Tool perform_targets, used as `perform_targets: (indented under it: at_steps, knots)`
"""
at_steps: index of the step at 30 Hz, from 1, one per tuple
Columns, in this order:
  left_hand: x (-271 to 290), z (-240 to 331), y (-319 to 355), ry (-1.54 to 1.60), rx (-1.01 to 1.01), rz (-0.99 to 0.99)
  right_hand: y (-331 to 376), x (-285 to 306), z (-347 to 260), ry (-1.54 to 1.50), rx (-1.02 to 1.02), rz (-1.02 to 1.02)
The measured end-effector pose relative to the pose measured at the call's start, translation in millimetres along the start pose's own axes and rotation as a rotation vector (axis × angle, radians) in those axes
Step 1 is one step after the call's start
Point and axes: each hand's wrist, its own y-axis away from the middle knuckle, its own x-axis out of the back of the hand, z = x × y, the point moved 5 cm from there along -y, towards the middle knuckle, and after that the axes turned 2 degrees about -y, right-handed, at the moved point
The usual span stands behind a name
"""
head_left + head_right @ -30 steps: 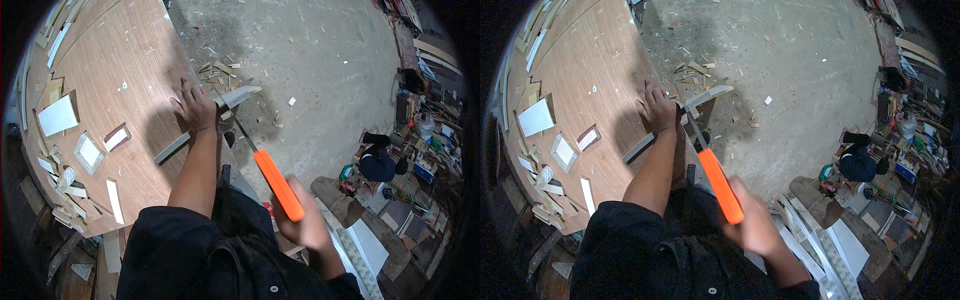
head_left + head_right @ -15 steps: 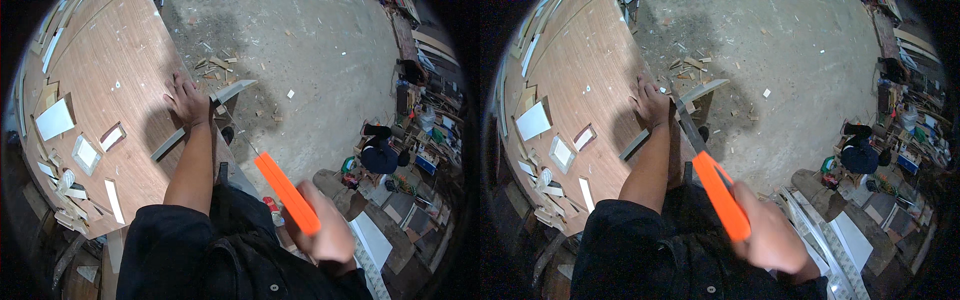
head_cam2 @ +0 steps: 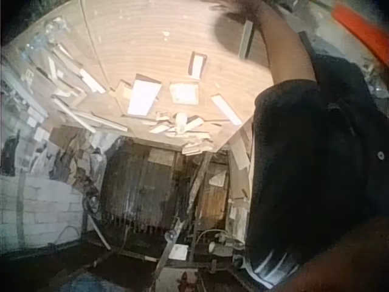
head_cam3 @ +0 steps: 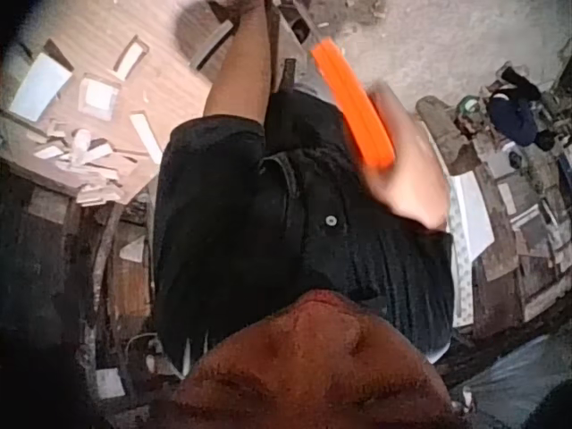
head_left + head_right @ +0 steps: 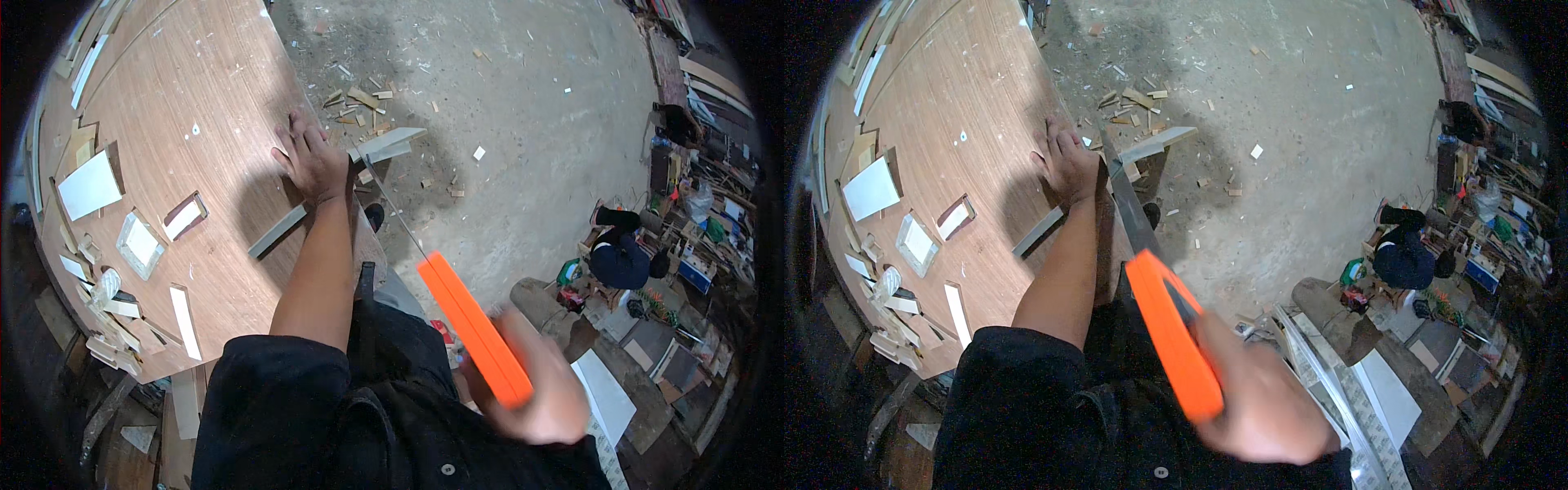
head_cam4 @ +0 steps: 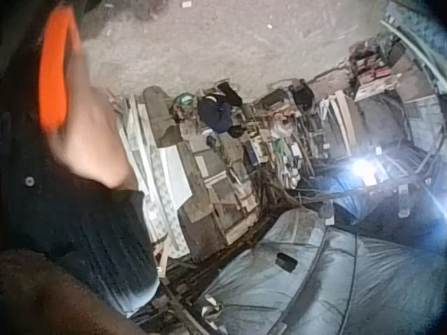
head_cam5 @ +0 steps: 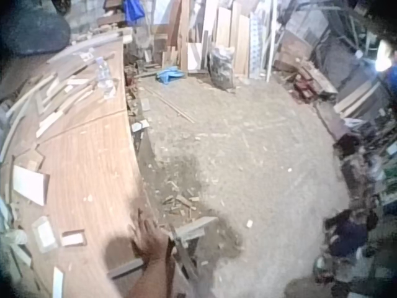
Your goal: The person fits pieces of wood together to form a small box, saws a wooden board on a table, sands a smaller wood piece by hand, and applies glue to join components.
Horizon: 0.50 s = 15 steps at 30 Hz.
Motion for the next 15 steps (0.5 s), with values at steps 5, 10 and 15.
perform_targets:
  at_steps: [5, 10, 15]
  knots:
    - [14.0, 27.3, -1.7, 0.092, 0.014, -0.025, -55.3, -28.6, 54.7, -0.097, -0.007, 0.092]
    - [13.0, 20.3, 0.3, 0.051, 0.016, -0.077, -40.7, -20.5, 75.6, -0.044, 0.026, 0.237]
    - [14.6, 24.3, -0.8, 0.020, -0.009, -0.079, -29.1, -16.0, 106.5, -0.336, 0.168, 0.445]
